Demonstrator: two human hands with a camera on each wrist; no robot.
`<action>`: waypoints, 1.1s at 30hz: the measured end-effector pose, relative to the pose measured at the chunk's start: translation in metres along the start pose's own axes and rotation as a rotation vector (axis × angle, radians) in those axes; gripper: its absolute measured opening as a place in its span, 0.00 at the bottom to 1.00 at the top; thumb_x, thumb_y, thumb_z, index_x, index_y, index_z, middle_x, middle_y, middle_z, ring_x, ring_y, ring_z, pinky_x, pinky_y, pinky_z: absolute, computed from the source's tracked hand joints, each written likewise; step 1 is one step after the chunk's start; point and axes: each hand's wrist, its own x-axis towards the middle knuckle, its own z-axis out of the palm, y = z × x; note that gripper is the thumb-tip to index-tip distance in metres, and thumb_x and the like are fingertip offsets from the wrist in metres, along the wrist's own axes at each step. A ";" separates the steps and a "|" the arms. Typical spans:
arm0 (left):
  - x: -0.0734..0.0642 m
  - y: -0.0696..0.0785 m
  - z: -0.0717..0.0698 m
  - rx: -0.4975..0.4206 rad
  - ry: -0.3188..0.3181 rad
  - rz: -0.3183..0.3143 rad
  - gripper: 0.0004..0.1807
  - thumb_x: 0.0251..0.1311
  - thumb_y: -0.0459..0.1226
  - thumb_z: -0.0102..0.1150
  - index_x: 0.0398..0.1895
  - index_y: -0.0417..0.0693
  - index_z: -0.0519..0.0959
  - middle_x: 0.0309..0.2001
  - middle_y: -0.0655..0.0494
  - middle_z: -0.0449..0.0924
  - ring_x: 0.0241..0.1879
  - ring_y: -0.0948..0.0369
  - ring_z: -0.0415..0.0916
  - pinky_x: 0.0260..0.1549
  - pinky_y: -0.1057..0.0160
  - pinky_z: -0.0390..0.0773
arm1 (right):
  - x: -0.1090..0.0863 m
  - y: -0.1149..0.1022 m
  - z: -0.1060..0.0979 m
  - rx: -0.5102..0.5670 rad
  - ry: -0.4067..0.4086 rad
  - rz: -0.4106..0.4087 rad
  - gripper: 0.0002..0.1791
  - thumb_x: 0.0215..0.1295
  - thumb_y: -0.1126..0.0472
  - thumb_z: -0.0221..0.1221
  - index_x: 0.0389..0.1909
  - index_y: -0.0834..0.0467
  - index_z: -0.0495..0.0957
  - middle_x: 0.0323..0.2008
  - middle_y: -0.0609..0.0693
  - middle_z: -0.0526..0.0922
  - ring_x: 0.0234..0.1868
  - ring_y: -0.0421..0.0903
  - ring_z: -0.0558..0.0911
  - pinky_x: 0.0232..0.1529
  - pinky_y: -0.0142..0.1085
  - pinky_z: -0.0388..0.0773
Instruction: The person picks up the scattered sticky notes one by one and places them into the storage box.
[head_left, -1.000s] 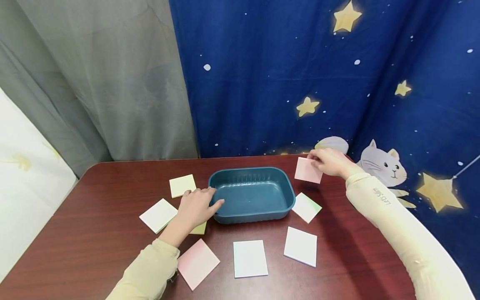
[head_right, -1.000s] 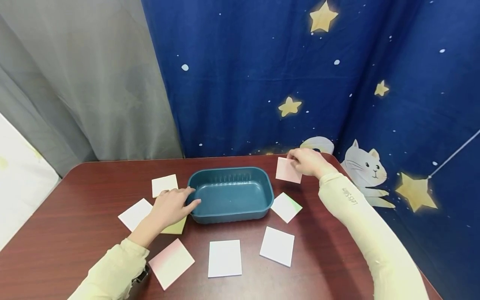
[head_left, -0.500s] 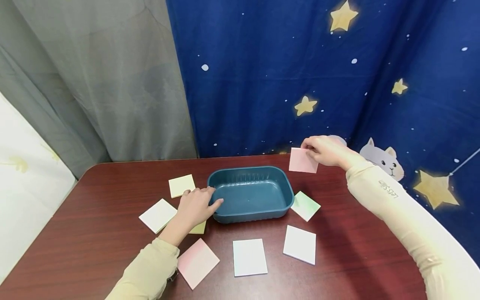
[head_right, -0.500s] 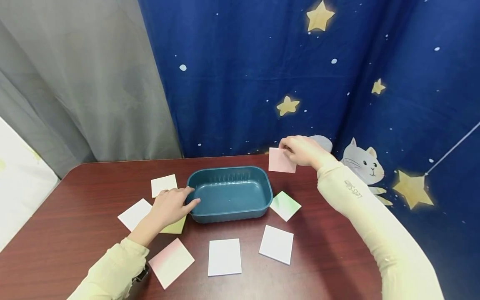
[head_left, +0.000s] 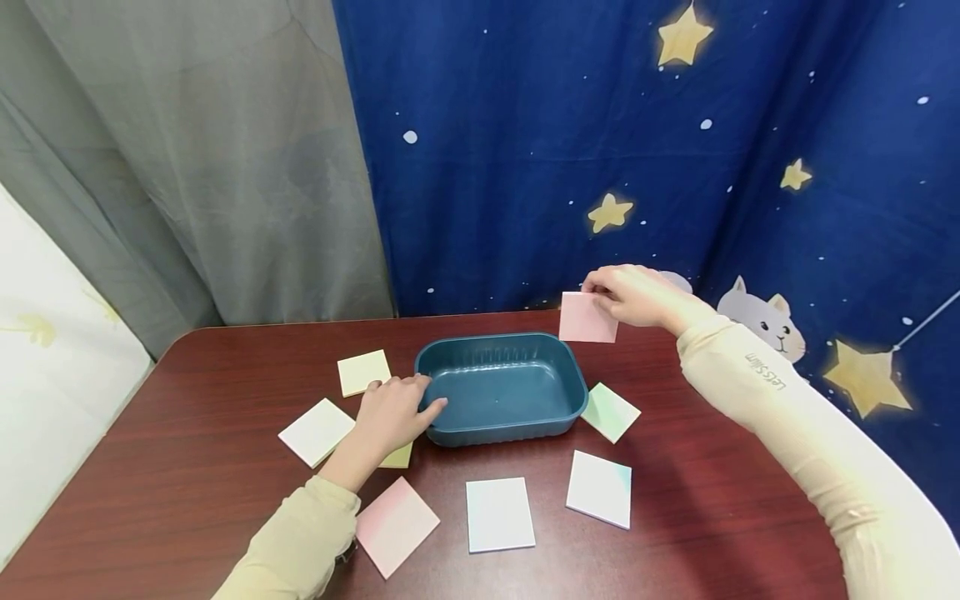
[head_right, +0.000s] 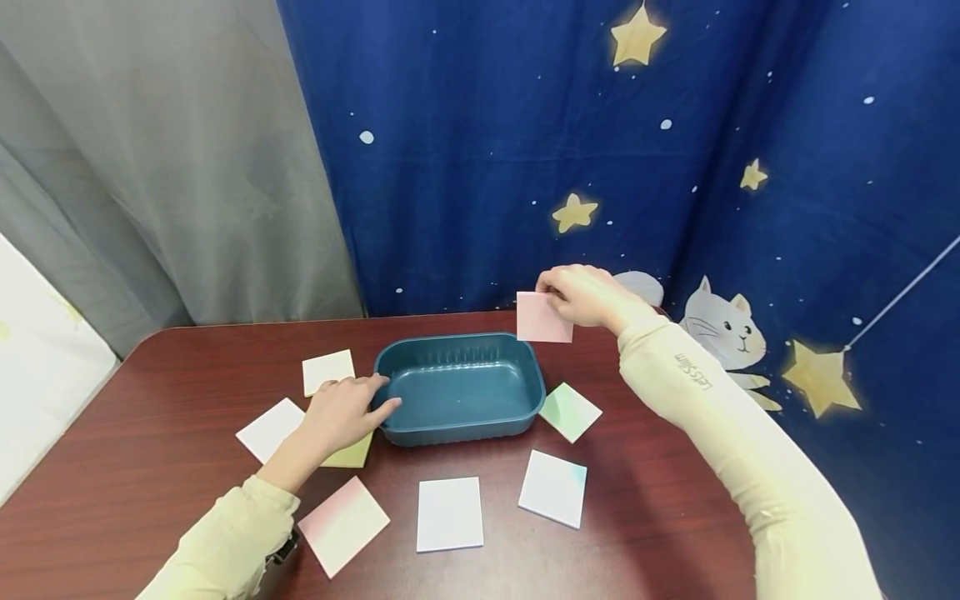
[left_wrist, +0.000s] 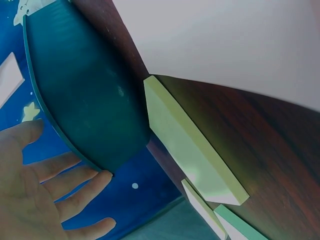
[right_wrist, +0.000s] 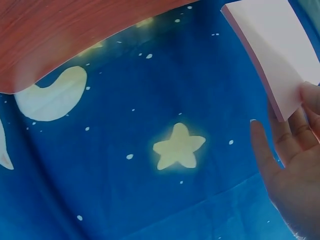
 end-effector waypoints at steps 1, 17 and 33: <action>0.000 0.000 0.000 0.000 0.002 0.000 0.25 0.55 0.52 0.51 0.46 0.42 0.76 0.42 0.48 0.78 0.37 0.51 0.75 0.36 0.47 0.68 | 0.001 -0.002 0.000 -0.004 -0.005 0.005 0.06 0.57 0.67 0.53 0.33 0.57 0.77 0.26 0.46 0.75 0.27 0.43 0.71 0.31 0.39 0.68; 0.000 0.001 -0.001 -0.007 -0.008 0.001 0.26 0.55 0.53 0.51 0.47 0.42 0.76 0.43 0.49 0.77 0.39 0.51 0.74 0.37 0.47 0.68 | 0.012 -0.019 0.020 0.029 -0.068 -0.008 0.07 0.58 0.65 0.53 0.35 0.55 0.78 0.31 0.46 0.77 0.30 0.44 0.73 0.32 0.39 0.69; 0.001 0.001 -0.002 -0.009 -0.032 -0.013 0.26 0.55 0.52 0.51 0.48 0.42 0.75 0.44 0.47 0.77 0.40 0.50 0.74 0.39 0.45 0.67 | 0.017 -0.034 0.060 0.145 -0.149 -0.042 0.07 0.59 0.66 0.53 0.34 0.54 0.78 0.29 0.44 0.76 0.28 0.42 0.71 0.29 0.35 0.68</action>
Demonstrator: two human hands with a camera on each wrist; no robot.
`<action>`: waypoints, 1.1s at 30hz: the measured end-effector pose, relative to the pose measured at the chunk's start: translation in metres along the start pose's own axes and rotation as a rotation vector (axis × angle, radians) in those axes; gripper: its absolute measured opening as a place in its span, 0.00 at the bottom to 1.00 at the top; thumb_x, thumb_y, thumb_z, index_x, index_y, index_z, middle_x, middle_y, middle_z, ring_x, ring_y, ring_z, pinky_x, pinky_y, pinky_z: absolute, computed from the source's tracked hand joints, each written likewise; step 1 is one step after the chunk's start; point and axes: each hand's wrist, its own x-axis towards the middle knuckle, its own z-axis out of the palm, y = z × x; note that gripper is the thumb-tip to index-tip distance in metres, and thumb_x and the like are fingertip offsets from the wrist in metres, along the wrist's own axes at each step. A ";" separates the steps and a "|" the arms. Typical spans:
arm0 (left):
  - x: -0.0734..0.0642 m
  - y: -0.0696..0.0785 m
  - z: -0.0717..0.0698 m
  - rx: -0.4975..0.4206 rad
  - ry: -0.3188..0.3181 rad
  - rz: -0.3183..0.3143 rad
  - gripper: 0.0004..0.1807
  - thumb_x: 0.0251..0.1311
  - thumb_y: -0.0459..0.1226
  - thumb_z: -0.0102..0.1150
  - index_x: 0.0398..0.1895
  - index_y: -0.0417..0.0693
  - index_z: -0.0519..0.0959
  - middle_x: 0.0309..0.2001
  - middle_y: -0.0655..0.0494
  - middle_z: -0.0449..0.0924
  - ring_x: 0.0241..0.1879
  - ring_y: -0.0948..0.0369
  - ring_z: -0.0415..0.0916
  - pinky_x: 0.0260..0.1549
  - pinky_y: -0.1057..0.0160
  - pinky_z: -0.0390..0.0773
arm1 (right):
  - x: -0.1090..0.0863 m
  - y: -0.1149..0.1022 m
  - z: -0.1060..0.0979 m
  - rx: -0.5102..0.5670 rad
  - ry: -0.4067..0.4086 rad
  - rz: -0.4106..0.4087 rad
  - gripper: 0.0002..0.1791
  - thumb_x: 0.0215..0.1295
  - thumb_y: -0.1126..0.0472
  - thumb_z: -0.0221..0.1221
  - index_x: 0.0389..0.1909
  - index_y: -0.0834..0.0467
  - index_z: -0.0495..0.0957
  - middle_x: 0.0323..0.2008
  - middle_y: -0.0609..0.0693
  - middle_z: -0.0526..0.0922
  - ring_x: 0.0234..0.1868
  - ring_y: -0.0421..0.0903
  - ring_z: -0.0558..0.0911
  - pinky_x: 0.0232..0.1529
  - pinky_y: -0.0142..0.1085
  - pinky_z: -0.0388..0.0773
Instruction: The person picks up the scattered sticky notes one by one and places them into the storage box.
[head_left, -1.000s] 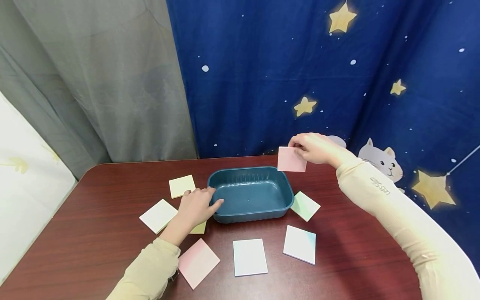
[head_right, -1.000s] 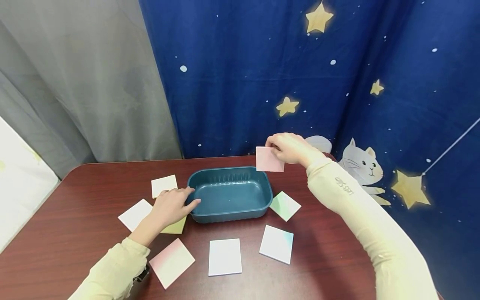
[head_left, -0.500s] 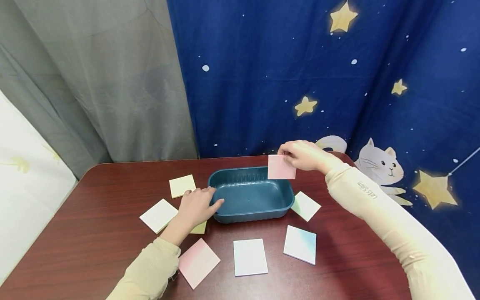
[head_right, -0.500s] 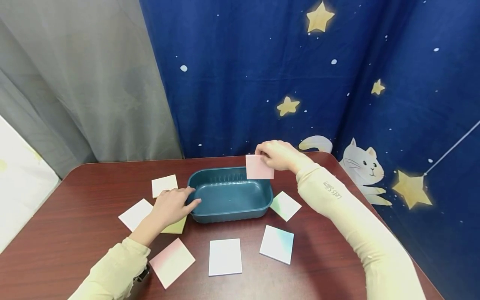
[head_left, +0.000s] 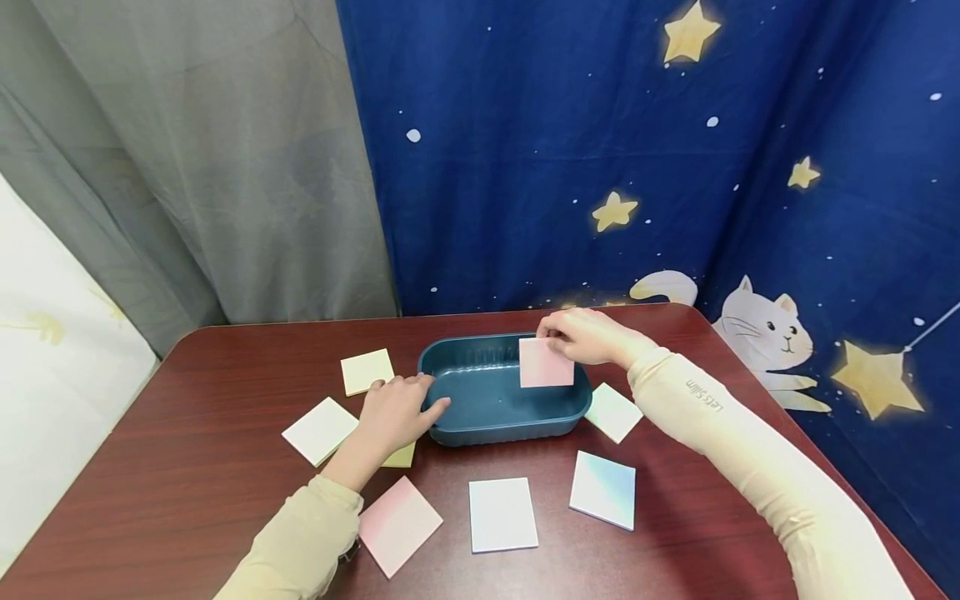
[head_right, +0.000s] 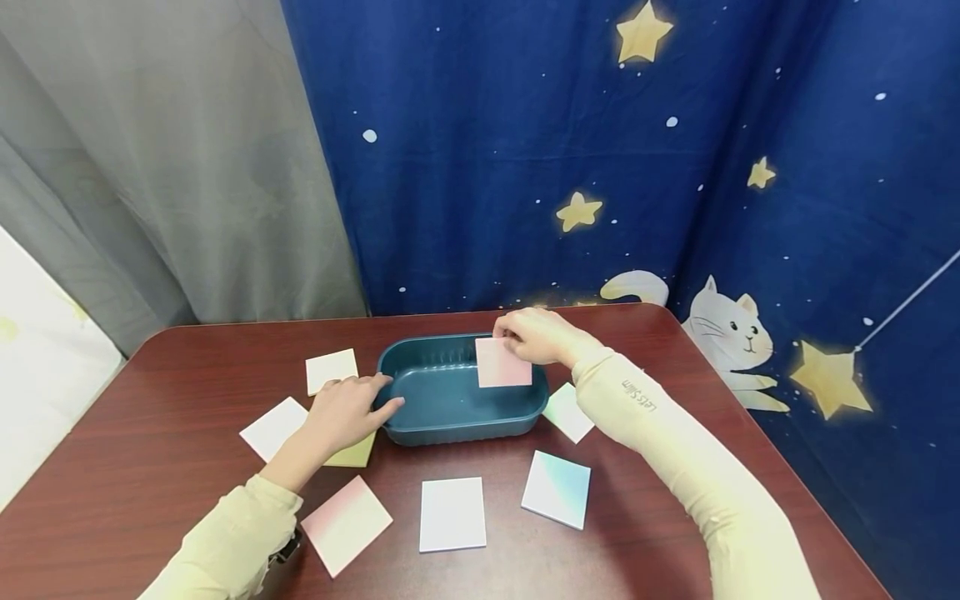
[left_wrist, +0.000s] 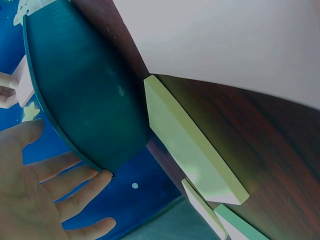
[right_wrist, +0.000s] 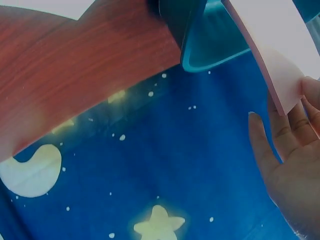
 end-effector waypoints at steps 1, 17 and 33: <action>0.000 0.000 0.000 0.001 0.001 0.000 0.26 0.55 0.53 0.51 0.48 0.42 0.75 0.44 0.47 0.77 0.40 0.50 0.74 0.39 0.45 0.67 | 0.000 0.000 0.002 0.007 -0.005 -0.006 0.07 0.59 0.66 0.53 0.34 0.55 0.78 0.28 0.44 0.75 0.27 0.41 0.71 0.29 0.35 0.68; 0.000 0.000 0.001 0.003 0.015 0.012 0.26 0.55 0.52 0.51 0.48 0.42 0.76 0.45 0.48 0.77 0.41 0.51 0.74 0.38 0.46 0.68 | 0.008 0.001 0.033 0.060 -0.104 -0.008 0.09 0.58 0.68 0.51 0.33 0.54 0.78 0.23 0.41 0.73 0.25 0.39 0.70 0.26 0.33 0.67; 0.001 -0.002 0.002 0.007 0.018 0.015 0.27 0.55 0.53 0.51 0.48 0.42 0.75 0.45 0.48 0.76 0.41 0.51 0.74 0.38 0.46 0.68 | 0.014 0.011 0.049 0.048 -0.172 0.042 0.09 0.58 0.68 0.51 0.36 0.57 0.78 0.24 0.43 0.73 0.26 0.41 0.70 0.30 0.35 0.67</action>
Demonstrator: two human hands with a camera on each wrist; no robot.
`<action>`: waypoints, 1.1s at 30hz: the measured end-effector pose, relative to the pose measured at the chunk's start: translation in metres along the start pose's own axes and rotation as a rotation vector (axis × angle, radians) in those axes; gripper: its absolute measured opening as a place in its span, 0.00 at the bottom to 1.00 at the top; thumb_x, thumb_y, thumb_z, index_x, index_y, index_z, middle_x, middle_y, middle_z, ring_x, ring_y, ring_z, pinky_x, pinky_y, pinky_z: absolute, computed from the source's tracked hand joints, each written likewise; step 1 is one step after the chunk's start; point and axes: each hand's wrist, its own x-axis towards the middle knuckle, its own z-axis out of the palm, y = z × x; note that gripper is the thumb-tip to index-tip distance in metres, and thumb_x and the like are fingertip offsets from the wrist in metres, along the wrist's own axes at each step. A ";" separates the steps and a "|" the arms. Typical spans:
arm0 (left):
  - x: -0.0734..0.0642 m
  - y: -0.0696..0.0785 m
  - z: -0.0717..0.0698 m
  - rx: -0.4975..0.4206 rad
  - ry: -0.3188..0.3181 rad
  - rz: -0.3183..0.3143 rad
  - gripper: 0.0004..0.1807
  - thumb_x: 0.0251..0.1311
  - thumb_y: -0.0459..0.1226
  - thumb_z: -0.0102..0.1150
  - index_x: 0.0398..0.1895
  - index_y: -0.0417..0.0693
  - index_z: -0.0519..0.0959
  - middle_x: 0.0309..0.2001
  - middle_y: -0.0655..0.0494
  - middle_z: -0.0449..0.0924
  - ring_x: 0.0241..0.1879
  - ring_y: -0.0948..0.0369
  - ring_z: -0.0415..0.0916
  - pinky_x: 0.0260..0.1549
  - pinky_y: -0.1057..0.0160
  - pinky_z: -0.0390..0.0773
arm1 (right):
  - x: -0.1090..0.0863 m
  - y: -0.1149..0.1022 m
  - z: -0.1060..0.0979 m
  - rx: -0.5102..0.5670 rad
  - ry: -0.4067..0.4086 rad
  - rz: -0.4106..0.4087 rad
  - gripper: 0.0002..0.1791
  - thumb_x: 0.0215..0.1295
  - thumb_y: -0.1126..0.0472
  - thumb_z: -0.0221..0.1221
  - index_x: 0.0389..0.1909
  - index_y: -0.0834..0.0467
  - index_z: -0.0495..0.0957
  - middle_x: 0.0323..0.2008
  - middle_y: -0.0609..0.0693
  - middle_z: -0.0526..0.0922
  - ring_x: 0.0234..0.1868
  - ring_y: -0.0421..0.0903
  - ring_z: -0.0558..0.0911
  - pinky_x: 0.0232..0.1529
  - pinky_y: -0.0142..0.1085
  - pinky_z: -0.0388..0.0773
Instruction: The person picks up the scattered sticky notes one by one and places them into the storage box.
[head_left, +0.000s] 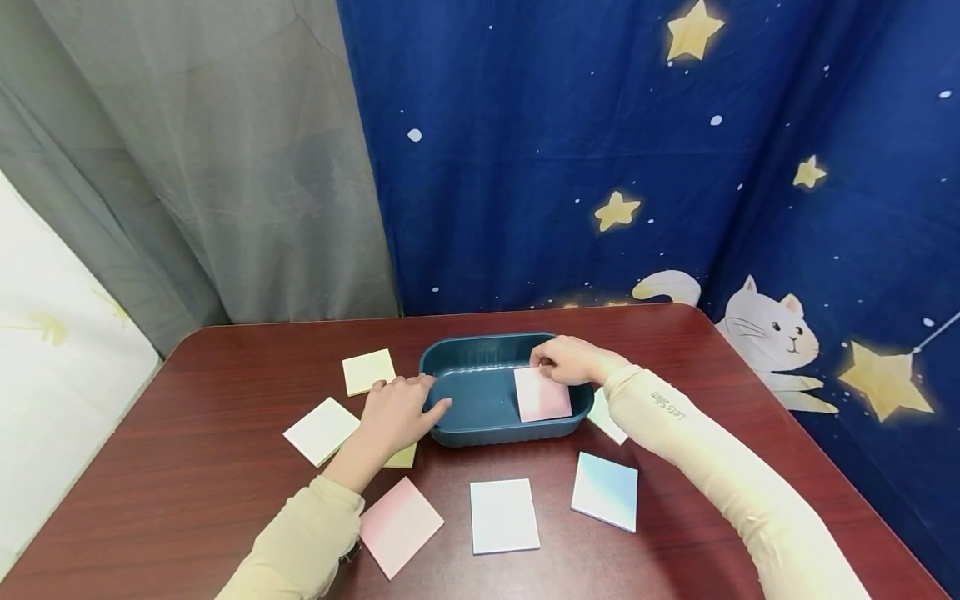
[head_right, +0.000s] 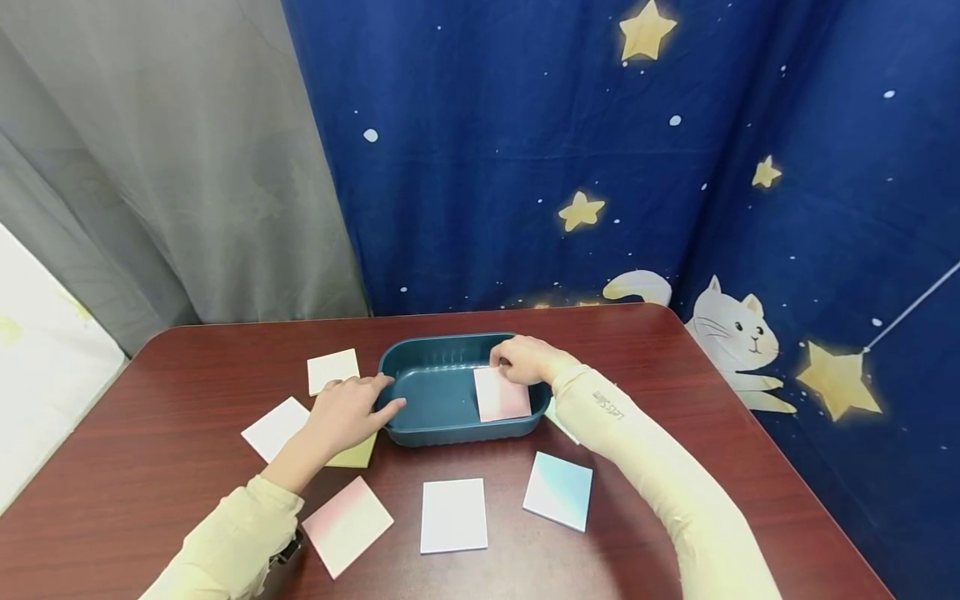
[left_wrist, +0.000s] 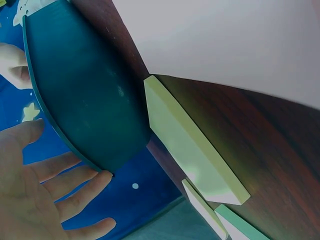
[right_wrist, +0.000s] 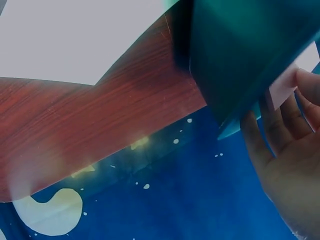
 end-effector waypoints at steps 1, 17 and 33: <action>0.000 0.000 0.000 -0.001 0.000 -0.001 0.27 0.55 0.53 0.51 0.48 0.42 0.75 0.45 0.48 0.76 0.41 0.51 0.74 0.38 0.46 0.68 | 0.001 0.001 0.001 -0.010 0.000 0.003 0.09 0.58 0.68 0.51 0.35 0.56 0.78 0.24 0.43 0.73 0.26 0.42 0.70 0.30 0.35 0.67; -0.001 0.000 0.000 -0.002 0.005 0.001 0.27 0.55 0.53 0.51 0.48 0.42 0.75 0.46 0.47 0.76 0.41 0.50 0.74 0.38 0.46 0.67 | 0.013 0.007 0.022 -0.090 -0.035 0.093 0.11 0.58 0.68 0.48 0.34 0.55 0.78 0.27 0.44 0.75 0.28 0.43 0.71 0.33 0.37 0.68; 0.001 -0.001 0.002 0.014 0.007 0.001 0.27 0.55 0.53 0.51 0.49 0.42 0.75 0.45 0.47 0.76 0.41 0.50 0.74 0.38 0.46 0.67 | 0.018 0.008 0.035 -0.161 -0.052 0.121 0.09 0.60 0.63 0.50 0.37 0.54 0.78 0.33 0.48 0.75 0.34 0.45 0.74 0.41 0.41 0.70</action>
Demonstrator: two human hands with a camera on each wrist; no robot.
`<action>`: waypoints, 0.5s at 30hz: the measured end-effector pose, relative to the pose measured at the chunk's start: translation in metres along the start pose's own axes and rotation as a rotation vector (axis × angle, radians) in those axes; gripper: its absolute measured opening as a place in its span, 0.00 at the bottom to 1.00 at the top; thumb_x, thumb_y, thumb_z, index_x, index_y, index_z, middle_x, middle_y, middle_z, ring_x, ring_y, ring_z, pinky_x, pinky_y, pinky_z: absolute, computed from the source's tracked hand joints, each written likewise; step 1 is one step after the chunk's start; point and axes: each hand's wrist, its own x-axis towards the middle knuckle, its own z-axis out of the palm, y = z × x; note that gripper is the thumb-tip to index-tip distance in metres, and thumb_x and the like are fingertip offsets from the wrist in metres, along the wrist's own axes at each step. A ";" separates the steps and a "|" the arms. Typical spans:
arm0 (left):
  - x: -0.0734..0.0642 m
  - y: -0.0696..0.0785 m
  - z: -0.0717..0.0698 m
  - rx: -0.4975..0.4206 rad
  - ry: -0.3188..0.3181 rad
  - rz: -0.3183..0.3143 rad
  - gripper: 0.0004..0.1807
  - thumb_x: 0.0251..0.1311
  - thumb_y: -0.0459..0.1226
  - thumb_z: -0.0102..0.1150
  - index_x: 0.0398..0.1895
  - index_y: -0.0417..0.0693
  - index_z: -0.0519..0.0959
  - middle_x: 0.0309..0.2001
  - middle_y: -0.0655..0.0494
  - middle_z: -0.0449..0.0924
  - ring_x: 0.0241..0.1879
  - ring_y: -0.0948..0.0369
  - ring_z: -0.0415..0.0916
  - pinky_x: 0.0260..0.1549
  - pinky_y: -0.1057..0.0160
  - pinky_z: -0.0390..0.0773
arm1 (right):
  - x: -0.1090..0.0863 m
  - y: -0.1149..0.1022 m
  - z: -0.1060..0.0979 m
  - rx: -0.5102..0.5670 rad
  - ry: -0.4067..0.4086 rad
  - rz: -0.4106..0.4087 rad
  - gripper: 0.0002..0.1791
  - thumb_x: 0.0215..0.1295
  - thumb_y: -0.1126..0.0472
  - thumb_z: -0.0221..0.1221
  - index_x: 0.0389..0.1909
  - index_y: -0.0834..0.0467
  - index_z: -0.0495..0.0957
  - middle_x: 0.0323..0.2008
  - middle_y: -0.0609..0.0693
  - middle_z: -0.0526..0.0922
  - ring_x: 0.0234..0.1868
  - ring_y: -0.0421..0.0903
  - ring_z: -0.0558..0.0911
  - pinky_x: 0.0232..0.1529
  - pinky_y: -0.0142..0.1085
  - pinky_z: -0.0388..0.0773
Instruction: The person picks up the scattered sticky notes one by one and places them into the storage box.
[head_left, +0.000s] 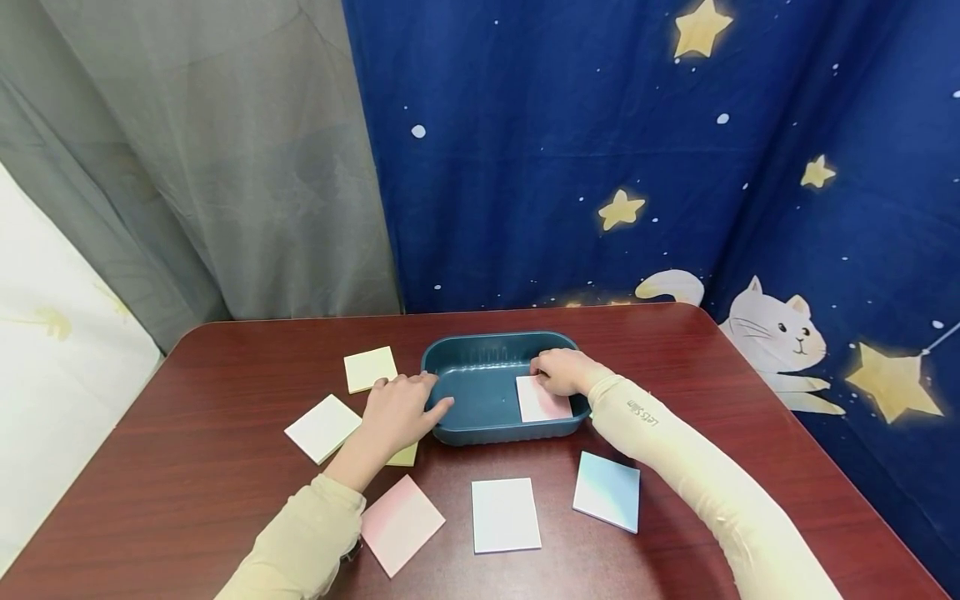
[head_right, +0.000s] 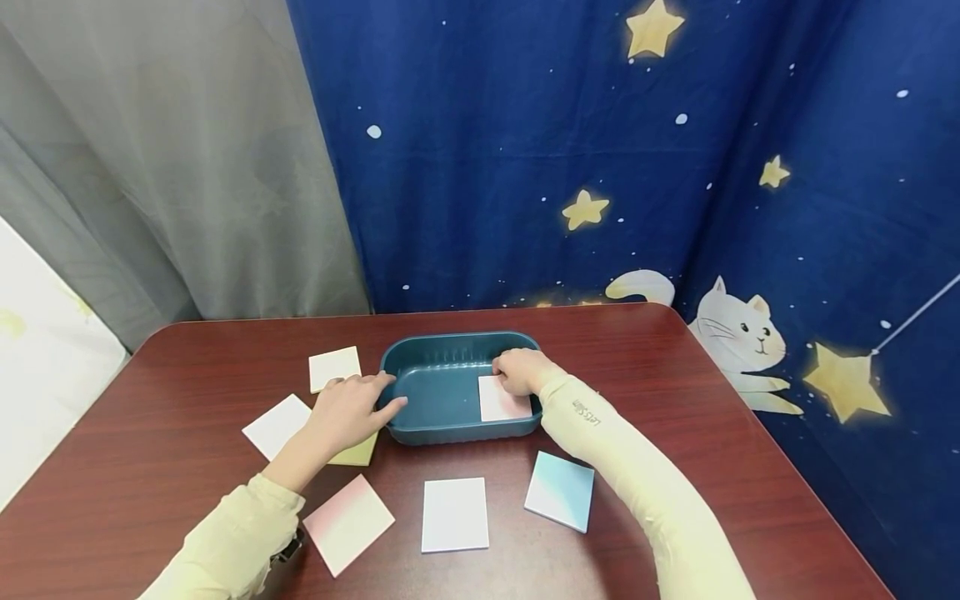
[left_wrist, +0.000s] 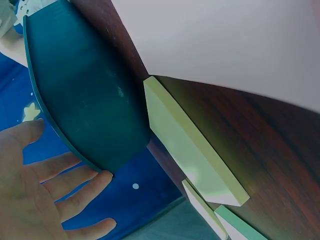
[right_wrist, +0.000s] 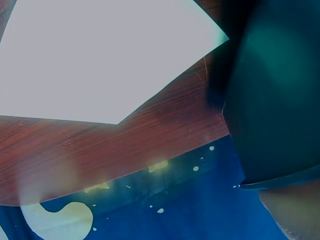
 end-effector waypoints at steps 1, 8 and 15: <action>0.000 0.000 0.000 0.000 -0.001 0.000 0.27 0.55 0.53 0.51 0.49 0.42 0.75 0.45 0.47 0.76 0.41 0.50 0.74 0.38 0.46 0.67 | 0.000 0.000 0.000 -0.001 0.003 0.002 0.09 0.60 0.63 0.50 0.38 0.54 0.78 0.33 0.48 0.75 0.35 0.45 0.74 0.41 0.41 0.70; 0.000 0.001 -0.002 -0.005 -0.005 -0.001 0.26 0.55 0.52 0.52 0.48 0.42 0.75 0.45 0.46 0.76 0.41 0.50 0.74 0.39 0.45 0.67 | -0.001 -0.002 -0.001 -0.018 0.015 0.001 0.10 0.60 0.63 0.50 0.38 0.54 0.78 0.33 0.48 0.75 0.36 0.46 0.75 0.42 0.42 0.70; 0.000 0.000 -0.003 -0.001 -0.007 0.003 0.27 0.55 0.53 0.51 0.48 0.42 0.75 0.45 0.46 0.76 0.40 0.50 0.74 0.38 0.46 0.68 | -0.001 -0.002 -0.001 -0.026 -0.006 0.011 0.10 0.61 0.61 0.50 0.39 0.53 0.78 0.34 0.48 0.75 0.37 0.46 0.75 0.42 0.42 0.70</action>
